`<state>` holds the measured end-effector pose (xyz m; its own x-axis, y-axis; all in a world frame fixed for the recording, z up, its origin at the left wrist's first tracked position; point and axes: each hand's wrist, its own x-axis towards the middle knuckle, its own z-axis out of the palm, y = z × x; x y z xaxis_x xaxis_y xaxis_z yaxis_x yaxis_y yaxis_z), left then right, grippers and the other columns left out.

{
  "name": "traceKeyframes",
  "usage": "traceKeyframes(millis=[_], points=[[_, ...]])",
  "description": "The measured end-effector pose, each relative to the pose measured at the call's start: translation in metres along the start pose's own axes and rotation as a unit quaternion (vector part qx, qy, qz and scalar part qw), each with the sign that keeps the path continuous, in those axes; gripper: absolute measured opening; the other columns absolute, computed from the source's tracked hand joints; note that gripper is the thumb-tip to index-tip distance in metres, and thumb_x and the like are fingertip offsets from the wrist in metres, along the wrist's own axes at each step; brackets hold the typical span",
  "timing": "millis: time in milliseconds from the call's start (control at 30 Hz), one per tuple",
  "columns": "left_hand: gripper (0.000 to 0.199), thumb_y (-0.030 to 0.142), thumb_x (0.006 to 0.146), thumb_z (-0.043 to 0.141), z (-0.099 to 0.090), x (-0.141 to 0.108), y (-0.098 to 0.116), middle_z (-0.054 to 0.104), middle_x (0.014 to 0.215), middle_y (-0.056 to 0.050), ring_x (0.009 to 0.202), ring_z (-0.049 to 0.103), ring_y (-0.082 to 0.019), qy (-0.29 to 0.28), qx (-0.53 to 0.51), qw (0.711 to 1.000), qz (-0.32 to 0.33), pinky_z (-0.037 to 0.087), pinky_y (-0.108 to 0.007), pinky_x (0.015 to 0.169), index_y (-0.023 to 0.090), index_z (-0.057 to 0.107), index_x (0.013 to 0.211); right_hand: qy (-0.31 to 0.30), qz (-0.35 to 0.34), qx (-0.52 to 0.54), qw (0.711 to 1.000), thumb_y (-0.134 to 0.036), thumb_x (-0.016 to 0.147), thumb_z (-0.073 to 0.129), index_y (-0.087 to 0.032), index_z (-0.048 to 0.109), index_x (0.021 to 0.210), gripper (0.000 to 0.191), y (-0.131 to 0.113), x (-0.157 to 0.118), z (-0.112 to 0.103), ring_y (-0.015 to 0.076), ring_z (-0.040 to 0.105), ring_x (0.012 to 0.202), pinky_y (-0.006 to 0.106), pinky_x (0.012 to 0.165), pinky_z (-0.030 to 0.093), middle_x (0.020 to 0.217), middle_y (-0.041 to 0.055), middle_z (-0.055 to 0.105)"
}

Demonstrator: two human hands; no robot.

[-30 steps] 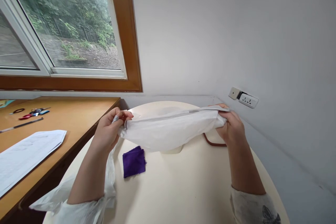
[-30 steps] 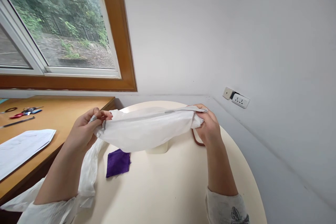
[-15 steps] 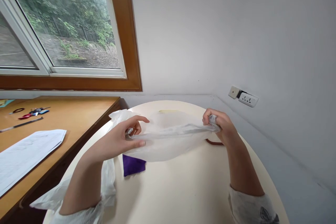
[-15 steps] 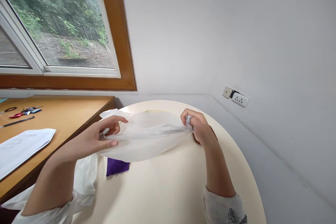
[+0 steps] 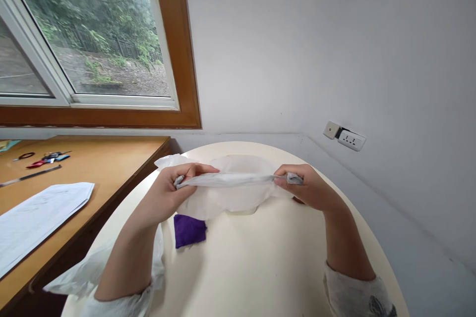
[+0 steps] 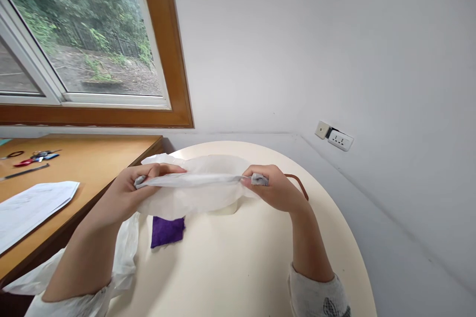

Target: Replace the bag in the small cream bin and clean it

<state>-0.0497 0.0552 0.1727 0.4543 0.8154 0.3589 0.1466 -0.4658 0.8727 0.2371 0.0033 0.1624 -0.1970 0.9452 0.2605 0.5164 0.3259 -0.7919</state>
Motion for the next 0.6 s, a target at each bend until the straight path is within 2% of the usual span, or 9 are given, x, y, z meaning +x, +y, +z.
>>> traceKeyframes(millis=[100,200,300,433,500,600], points=[[0.032,0.018,0.072,0.053,0.009,0.001,-0.004,0.065,0.085,-0.004,0.070,0.052,-0.015,0.026,-0.029,0.999,-0.010,0.035,-0.024,0.059,0.020,0.025,0.057,0.056,-0.049,0.030,0.997,-0.040,0.085,0.047,-0.019,0.053,0.067,0.028,-0.005,0.003,0.005,0.0120,0.049,0.067,0.025,0.058,0.039,0.082,0.0024,0.054],[0.026,0.015,0.072,0.049,0.022,0.004,-0.005,0.060,0.074,0.000,0.059,0.045,-0.011,0.052,-0.035,0.998,-0.010,0.030,-0.022,0.052,0.020,0.027,0.059,0.087,-0.062,0.068,0.992,-0.036,0.088,0.041,-0.020,0.056,0.078,0.024,-0.009,0.008,0.014,0.0152,0.053,0.083,0.027,0.070,0.041,0.098,0.0050,0.057],[0.021,0.012,0.072,0.045,0.038,0.005,-0.002,0.049,0.061,0.004,0.052,0.036,-0.009,0.082,-0.050,0.995,-0.012,0.025,-0.021,0.049,0.020,0.028,0.061,0.112,-0.068,0.071,0.989,-0.031,0.088,0.042,-0.022,0.057,0.088,0.018,-0.011,0.012,0.024,0.0141,0.053,0.080,0.024,0.069,0.041,0.089,0.0023,0.058],[0.019,0.016,0.073,0.045,0.052,0.002,0.006,0.034,0.051,0.007,0.045,0.026,-0.008,0.087,-0.119,0.989,-0.028,0.022,-0.021,0.045,0.021,0.028,0.066,0.111,-0.086,0.059,0.988,-0.028,0.088,0.041,-0.023,0.059,0.088,0.018,-0.016,0.011,0.031,0.0133,0.052,0.077,0.023,0.065,0.040,0.087,0.0016,0.057],[0.016,0.017,0.073,0.044,0.057,0.000,0.010,0.032,0.049,0.008,0.044,0.024,-0.008,0.085,-0.142,0.986,-0.032,0.021,-0.021,0.043,0.022,0.030,0.069,0.095,-0.090,0.060,0.990,-0.030,0.089,0.039,-0.022,0.059,0.087,0.022,-0.019,0.009,0.033,0.0121,0.050,0.070,0.023,0.060,0.039,0.083,0.0014,0.057],[0.010,0.018,0.073,0.043,0.064,-0.002,0.017,0.035,0.050,0.007,0.042,0.024,-0.009,0.116,-0.153,0.981,-0.033,0.020,-0.021,0.042,0.023,0.035,0.072,0.069,-0.115,0.067,0.989,-0.033,0.088,0.041,-0.021,0.058,0.085,0.021,-0.024,0.006,0.036,0.0104,0.046,0.061,0.023,0.056,0.037,0.079,0.0007,0.056]])
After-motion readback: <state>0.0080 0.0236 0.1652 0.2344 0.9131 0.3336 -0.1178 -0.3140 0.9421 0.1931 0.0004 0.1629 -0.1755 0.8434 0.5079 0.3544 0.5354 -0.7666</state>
